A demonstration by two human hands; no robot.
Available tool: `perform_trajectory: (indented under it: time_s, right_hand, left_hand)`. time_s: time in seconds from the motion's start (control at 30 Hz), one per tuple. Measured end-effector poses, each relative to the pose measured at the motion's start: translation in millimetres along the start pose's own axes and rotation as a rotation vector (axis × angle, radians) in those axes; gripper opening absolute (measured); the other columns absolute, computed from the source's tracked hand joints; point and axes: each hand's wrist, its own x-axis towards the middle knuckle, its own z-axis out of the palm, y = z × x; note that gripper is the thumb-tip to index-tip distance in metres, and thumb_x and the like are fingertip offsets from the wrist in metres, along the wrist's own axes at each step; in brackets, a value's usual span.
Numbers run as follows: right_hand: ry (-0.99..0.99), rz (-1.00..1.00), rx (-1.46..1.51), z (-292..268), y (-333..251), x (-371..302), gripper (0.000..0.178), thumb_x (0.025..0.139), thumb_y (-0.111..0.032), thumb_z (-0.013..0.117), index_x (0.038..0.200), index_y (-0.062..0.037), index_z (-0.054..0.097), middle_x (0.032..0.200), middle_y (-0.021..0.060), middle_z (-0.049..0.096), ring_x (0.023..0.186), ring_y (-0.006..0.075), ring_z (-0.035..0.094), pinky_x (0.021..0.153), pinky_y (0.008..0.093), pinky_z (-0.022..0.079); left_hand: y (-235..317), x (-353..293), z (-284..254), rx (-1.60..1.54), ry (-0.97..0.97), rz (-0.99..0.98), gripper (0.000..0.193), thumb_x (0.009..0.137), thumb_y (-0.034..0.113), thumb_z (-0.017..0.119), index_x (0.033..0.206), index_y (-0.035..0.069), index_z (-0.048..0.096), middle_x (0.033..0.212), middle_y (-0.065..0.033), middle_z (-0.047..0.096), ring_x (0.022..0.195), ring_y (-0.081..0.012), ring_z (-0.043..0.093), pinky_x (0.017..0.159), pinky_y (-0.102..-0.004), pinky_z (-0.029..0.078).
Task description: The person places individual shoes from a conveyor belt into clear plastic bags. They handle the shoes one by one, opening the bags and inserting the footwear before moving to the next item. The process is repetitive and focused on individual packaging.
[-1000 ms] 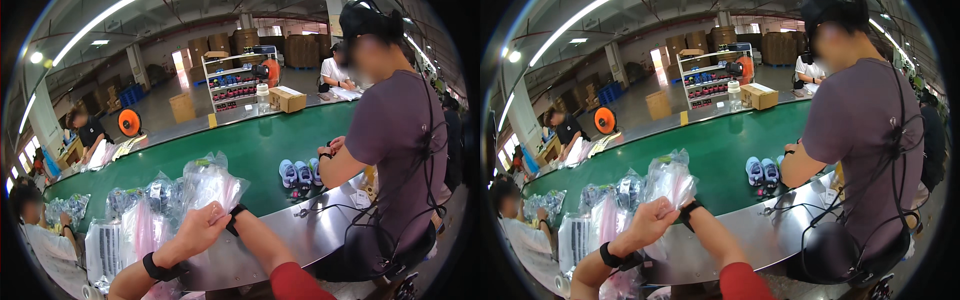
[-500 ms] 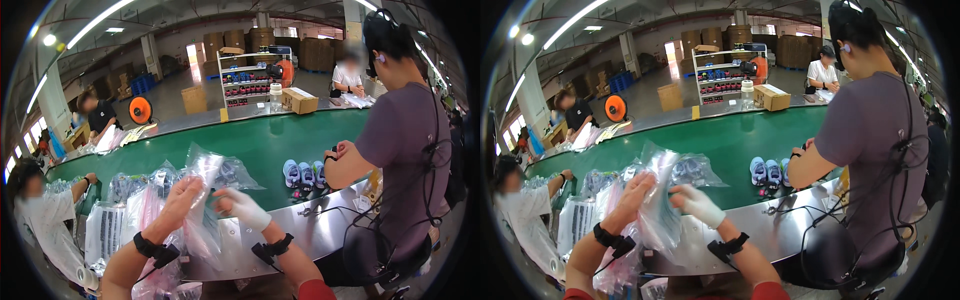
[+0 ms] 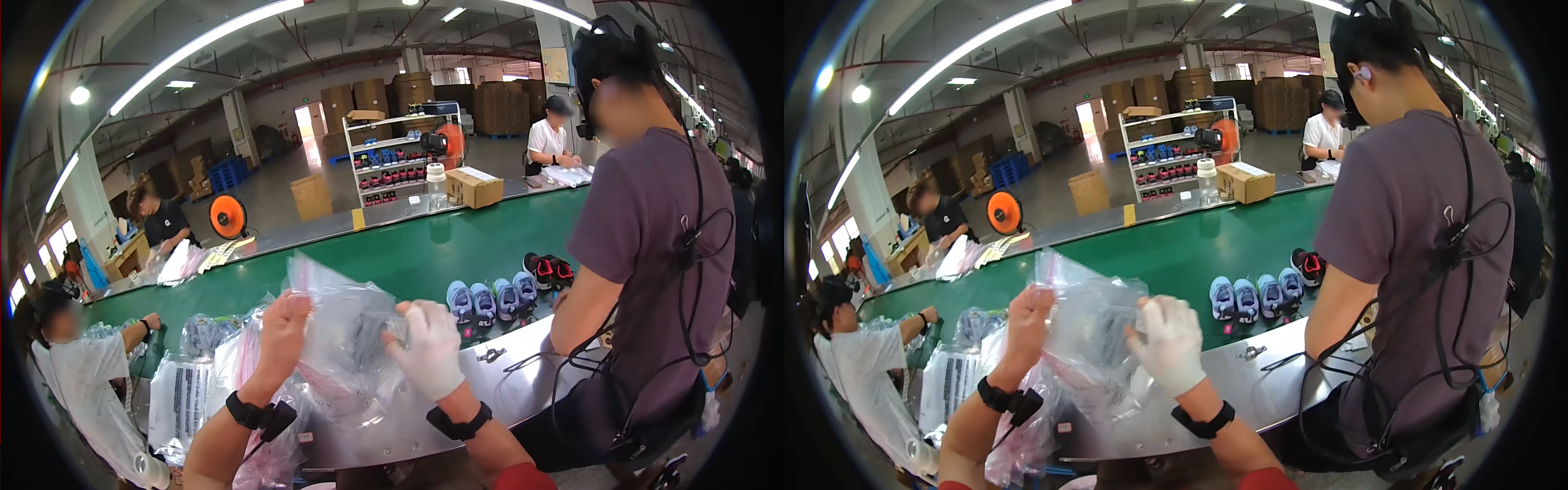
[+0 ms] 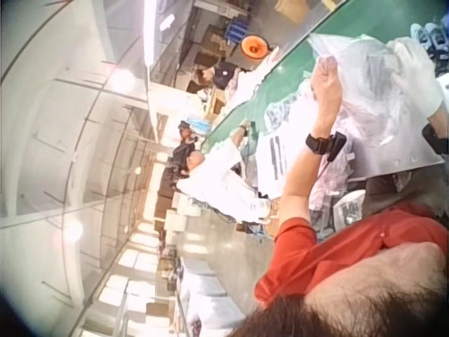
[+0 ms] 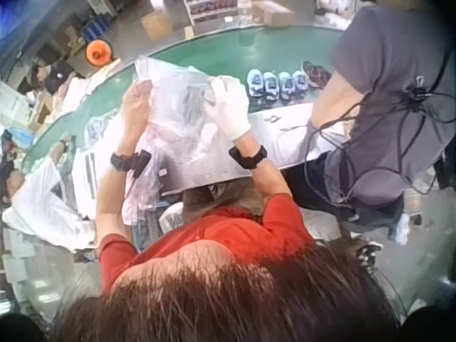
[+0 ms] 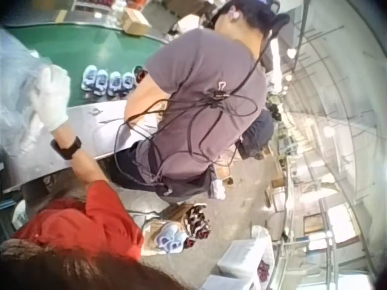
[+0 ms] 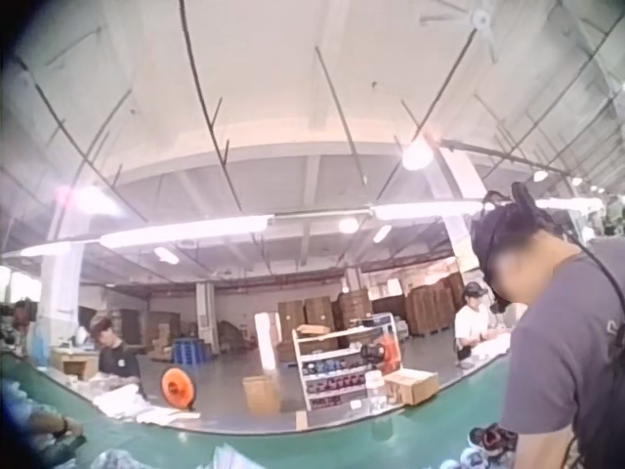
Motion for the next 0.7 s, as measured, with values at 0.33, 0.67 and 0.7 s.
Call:
perform_trajectory:
  time_s: [0.33,0.67,0.7]
  right_hand:
    - [-0.696,-0.084,0.164,100.3,25.8,-39.3,0.019,0.079,-0.018,0.059,0.096,-0.0089,0.06,0.088,0.011,0.06,0.085,0.0266,0.058,0.078,0.0385,0.046]
    - [-0.742,-0.104,0.179,101.1,16.9,-23.8,0.019,0.082,-0.02,0.056,0.092,-0.0062,0.062,0.082,0.0119,0.063,0.077,0.0281,0.063,0.073,0.038,0.05]
    - [-0.694,-0.078,0.321,72.8,13.8,-15.5,0.02,0.082,-0.021,0.057,0.092,-0.0044,0.062,0.078,0.0121,0.063,0.074,0.0266,0.064,0.07,0.0372,0.051]
  left_hand:
    - [46.2,-103.5,54.2,0.242,-1.164,0.075,0.021,0.086,0.015,0.05,0.108,0.015,0.051,0.066,-0.0192,0.057,0.056,-0.0398,0.058,0.049,-0.049,0.046]
    - [-9.3,4.7,20.1,0.466,-0.205,-0.057,0.019,0.09,0.014,0.057,0.077,0.0,0.052,0.058,-0.0058,0.048,0.055,-0.0119,0.044,0.051,-0.0305,0.036]
    - [-10.2,12.5,17.5,0.423,-0.183,-0.061,0.021,0.09,0.014,0.058,0.076,0.0,0.051,0.059,-0.0028,0.045,0.057,-0.0095,0.04,0.051,-0.0288,0.034]
